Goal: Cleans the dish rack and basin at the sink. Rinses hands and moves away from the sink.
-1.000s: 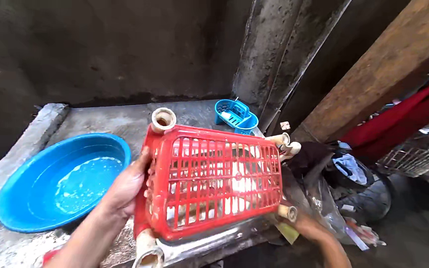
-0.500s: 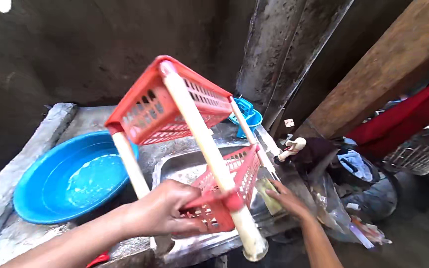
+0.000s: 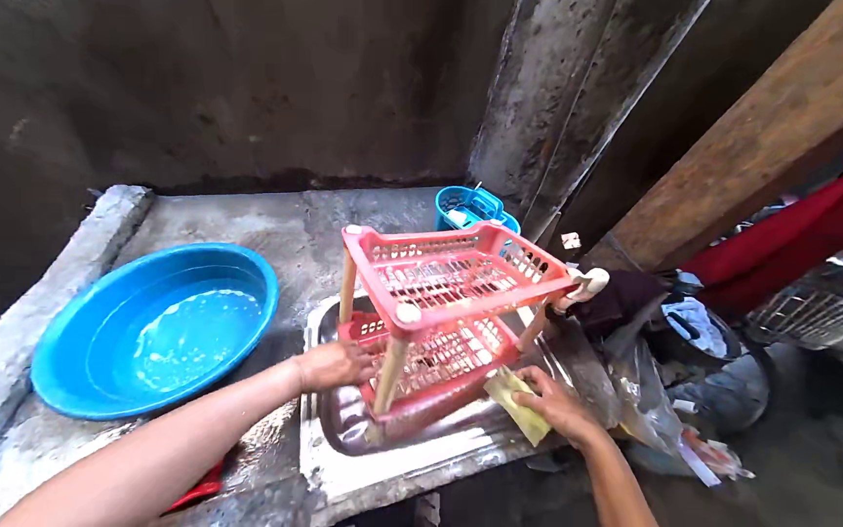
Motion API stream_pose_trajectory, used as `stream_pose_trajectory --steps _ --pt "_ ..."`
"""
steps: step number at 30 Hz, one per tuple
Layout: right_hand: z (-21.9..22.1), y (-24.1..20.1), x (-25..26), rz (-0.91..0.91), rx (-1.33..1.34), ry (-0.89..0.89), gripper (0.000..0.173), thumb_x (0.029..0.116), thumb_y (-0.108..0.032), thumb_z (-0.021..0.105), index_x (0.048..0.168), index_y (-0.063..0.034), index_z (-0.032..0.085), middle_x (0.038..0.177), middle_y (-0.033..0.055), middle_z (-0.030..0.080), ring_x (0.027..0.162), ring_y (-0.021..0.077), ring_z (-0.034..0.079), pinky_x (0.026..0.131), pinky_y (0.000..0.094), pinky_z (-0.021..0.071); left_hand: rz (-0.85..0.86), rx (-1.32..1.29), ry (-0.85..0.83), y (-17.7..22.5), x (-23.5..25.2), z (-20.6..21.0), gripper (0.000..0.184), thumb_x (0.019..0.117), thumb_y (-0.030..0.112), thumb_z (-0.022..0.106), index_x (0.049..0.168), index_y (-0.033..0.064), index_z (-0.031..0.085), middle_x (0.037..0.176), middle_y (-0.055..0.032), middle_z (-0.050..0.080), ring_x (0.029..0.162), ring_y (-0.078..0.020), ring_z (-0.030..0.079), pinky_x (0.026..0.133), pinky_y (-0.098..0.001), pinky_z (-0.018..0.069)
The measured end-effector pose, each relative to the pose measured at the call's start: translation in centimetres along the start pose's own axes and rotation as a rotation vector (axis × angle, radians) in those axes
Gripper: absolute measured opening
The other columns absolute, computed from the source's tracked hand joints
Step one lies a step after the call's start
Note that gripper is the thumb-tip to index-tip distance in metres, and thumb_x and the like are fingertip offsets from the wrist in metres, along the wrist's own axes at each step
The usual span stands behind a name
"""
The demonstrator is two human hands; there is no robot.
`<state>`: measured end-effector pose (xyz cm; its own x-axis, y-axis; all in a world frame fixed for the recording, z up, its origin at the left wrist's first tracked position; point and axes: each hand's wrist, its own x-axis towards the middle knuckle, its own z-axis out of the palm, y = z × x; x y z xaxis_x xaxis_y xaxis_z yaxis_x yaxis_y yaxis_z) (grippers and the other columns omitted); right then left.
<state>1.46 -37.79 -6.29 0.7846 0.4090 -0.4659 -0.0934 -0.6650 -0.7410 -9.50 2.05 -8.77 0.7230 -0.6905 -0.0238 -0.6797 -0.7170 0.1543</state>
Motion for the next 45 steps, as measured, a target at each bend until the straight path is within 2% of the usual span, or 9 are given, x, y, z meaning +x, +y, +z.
stream_pose_trajectory --steps 9,16,18,21,23,26,30,38,45 --pt "3.3 -2.9 1.4 -0.115 0.035 -0.207 0.046 0.0942 -0.017 0.059 0.137 -0.0022 0.051 0.119 0.0137 0.066 0.098 0.0178 0.067 0.087 0.0385 0.0561 -0.462 -0.076 -0.029 -1.4 -0.8 2.4 0.029 0.0969 -0.009 0.050 0.122 -0.0087 0.066 0.129 -0.0252 0.065 0.129 -0.0422 0.057 0.114 -0.0545 0.0383" --pt "6.3 -3.0 3.9 -0.063 -0.030 -0.053 0.037 0.0992 -0.010 0.064 0.131 0.0073 0.059 0.124 0.0191 0.065 0.114 0.0205 0.061 0.103 0.0364 0.0480 -0.707 -0.443 0.262 2.7 -2.4 3.1 0.042 0.0989 0.020 0.062 0.132 -0.0071 0.062 0.136 -0.0255 0.061 0.136 -0.0355 0.052 0.123 -0.0482 0.0242" --pt "6.5 -3.4 5.3 -0.036 -0.239 -0.081 0.040 0.1025 -0.016 0.061 0.134 0.0091 0.058 0.133 0.0249 0.062 0.126 0.0289 0.058 0.111 0.0419 0.0419 -0.864 -0.588 0.283 3.1 -1.8 2.7 0.052 0.0988 0.022 0.062 0.139 -0.0103 0.053 0.142 -0.0290 0.054 0.139 -0.0390 0.047 0.121 -0.0491 0.0282" --pt "6.7 -5.9 4.9 0.083 -0.539 -0.052 0.045 0.1077 -0.014 0.049 0.145 0.0118 0.047 0.150 0.0317 0.048 0.144 0.0407 0.042 0.121 0.0497 0.0276 -1.047 -0.886 0.695 3.5 0.5 4.7 0.077 0.0943 0.016 0.057 0.157 -0.0096 0.021 0.163 -0.0293 0.025 0.153 -0.0339 0.027 0.125 -0.0428 0.0228" --pt "7.2 -6.0 4.8 0.189 -0.703 0.001 0.046 0.1087 -0.013 0.046 0.148 0.0104 0.044 0.152 0.0319 0.045 0.146 0.0441 0.039 0.121 0.0546 0.0272 -1.127 -1.004 0.731 2.7 2.0 7.0 0.084 0.0917 0.007 0.065 0.160 -0.0054 0.018 0.166 -0.0268 0.017 0.155 -0.0326 0.021 0.126 -0.0432 0.0197" --pt "8.4 -4.3 5.4 0.199 -0.828 0.074 0.047 0.1062 -0.014 0.050 0.148 0.0061 0.047 0.153 0.0295 0.046 0.146 0.0444 0.040 0.119 0.0574 0.0298 -1.233 -1.128 0.655 2.4 3.0 8.7 0.077 0.0918 0.003 0.066 0.157 -0.0067 0.025 0.161 -0.0262 0.031 0.151 -0.0300 0.030 0.124 -0.0403 0.0258" --pt "10.9 -5.0 5.5 0.202 -0.906 -0.071 0.046 0.1059 -0.015 0.049 0.146 0.0077 0.048 0.152 0.0305 0.046 0.145 0.0452 0.041 0.118 0.0601 0.0309 -1.226 -1.244 0.852 2.9 3.7 9.0 0.054 0.0996 0.010 0.058 0.149 -0.0050 0.041 0.141 -0.0225 0.055 0.130 -0.0218 0.055 0.111 -0.0367 0.0440" --pt "17.0 -10.8 4.2 0.056 -0.735 -0.395 0.045 0.1078 -0.016 0.049 0.146 0.0061 0.049 0.152 0.0274 0.048 0.145 0.0403 0.043 0.121 0.0533 0.0308 -1.247 -1.231 0.905 2.4 3.9 9.1 0.056 0.1052 0.020 0.048 0.155 -0.0009 0.033 0.143 -0.0253 0.053 0.132 -0.0286 0.054 0.111 -0.0451 0.0439" --pt "9.4 -3.5 6.1 0.141 -0.816 -0.119 0.046 0.1052 -0.013 0.053 0.145 0.0090 0.048 0.151 0.0316 0.046 0.145 0.0455 0.040 0.120 0.0579 0.0285 -1.287 -1.215 0.912 2.1 4.1 9.0 0.079 0.0898 0.009 0.071 0.156 0.0010 0.029 0.141 -0.0253 0.055 0.129 -0.0300 0.057 0.110 -0.0465 0.0459"
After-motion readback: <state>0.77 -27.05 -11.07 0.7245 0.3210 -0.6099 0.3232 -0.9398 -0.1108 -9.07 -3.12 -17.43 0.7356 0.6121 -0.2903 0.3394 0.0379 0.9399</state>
